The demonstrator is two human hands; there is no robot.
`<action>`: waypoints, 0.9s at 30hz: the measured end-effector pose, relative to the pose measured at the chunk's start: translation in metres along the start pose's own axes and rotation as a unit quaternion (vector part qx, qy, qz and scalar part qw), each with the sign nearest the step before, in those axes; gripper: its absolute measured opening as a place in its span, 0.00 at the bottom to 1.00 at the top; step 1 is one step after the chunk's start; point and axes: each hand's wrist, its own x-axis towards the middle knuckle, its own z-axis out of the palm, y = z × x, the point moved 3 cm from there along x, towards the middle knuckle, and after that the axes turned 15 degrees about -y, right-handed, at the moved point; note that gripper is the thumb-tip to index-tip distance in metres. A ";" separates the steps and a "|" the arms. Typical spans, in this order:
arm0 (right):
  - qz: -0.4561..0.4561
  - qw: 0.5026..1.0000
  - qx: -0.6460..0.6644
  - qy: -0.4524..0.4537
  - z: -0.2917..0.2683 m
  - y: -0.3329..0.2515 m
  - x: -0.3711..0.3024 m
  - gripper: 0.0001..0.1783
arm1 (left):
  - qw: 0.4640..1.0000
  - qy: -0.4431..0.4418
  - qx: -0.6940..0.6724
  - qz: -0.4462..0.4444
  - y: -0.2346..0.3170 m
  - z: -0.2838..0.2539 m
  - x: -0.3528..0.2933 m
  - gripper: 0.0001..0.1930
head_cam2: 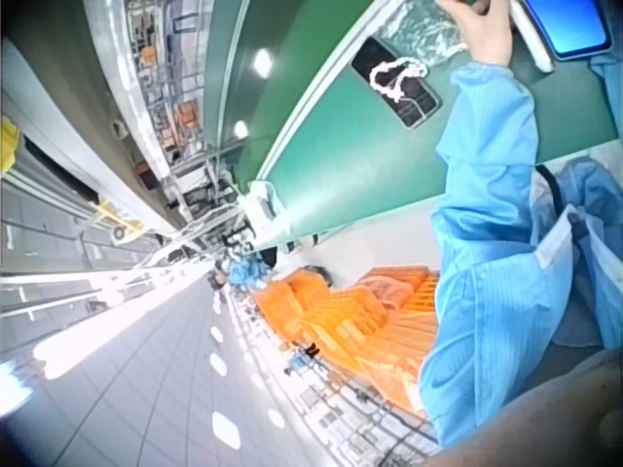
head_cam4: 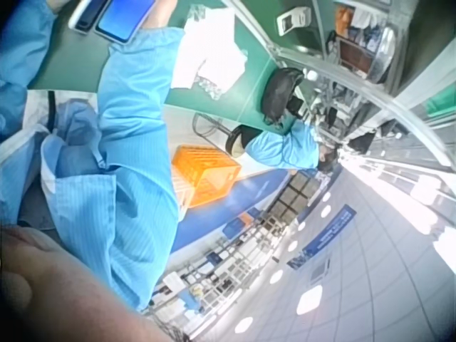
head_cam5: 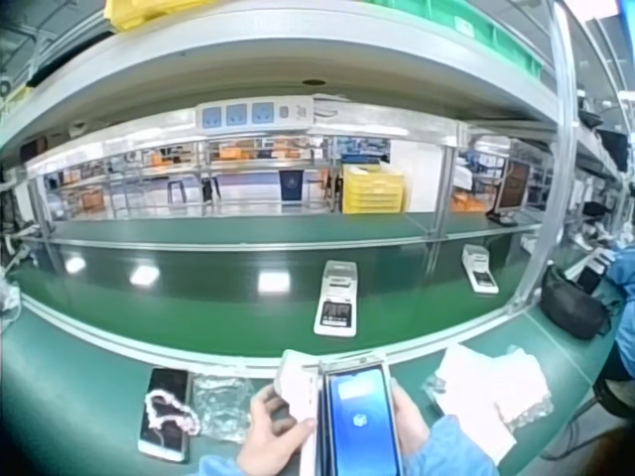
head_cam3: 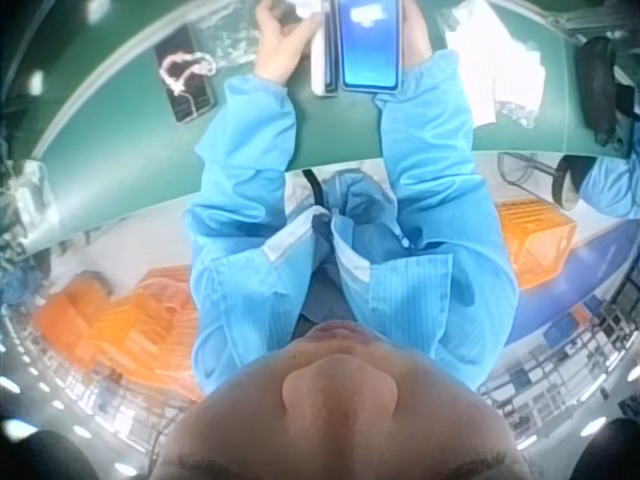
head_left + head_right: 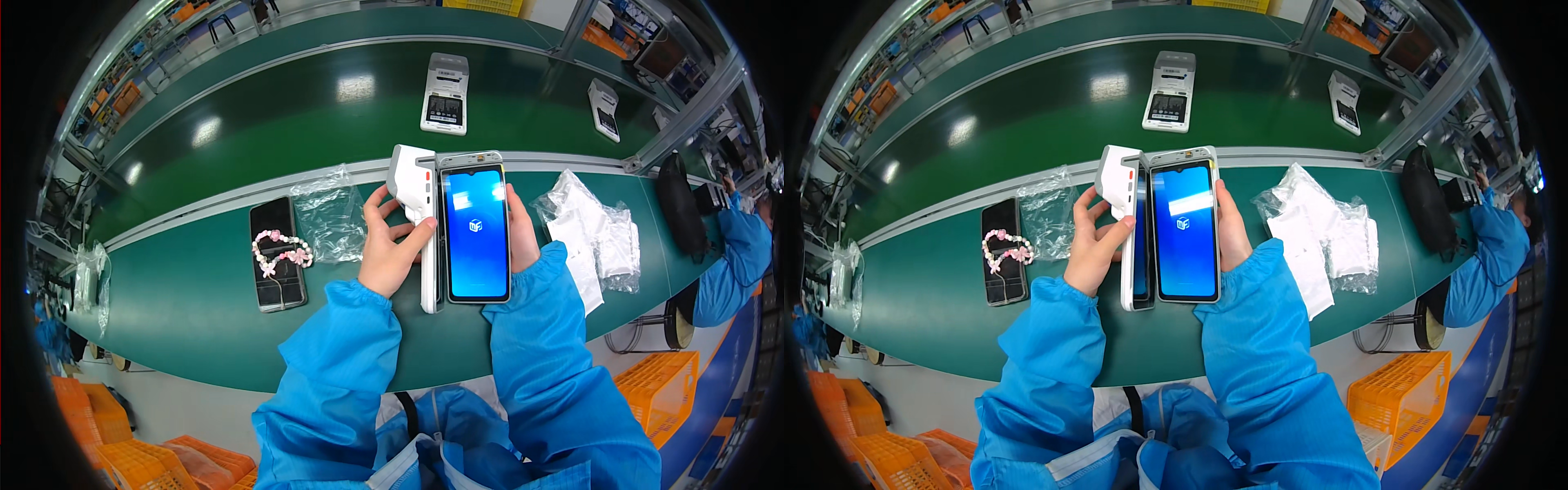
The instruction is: Assembling components onto a handheld electronic device and scanning it for testing.
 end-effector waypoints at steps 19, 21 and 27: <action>-0.006 1.000 -0.024 0.006 0.008 -0.001 -0.002 0.31 | 0.998 0.046 0.027 0.039 0.000 -0.016 -0.005 0.39; -0.001 1.000 -0.015 0.017 0.008 -0.003 -0.003 0.30 | 0.998 0.042 0.007 0.037 0.000 -0.017 -0.004 0.39; -0.007 1.000 0.002 0.002 0.013 0.000 -0.001 0.31 | 0.995 0.060 -0.046 0.066 -0.004 -0.026 -0.003 0.36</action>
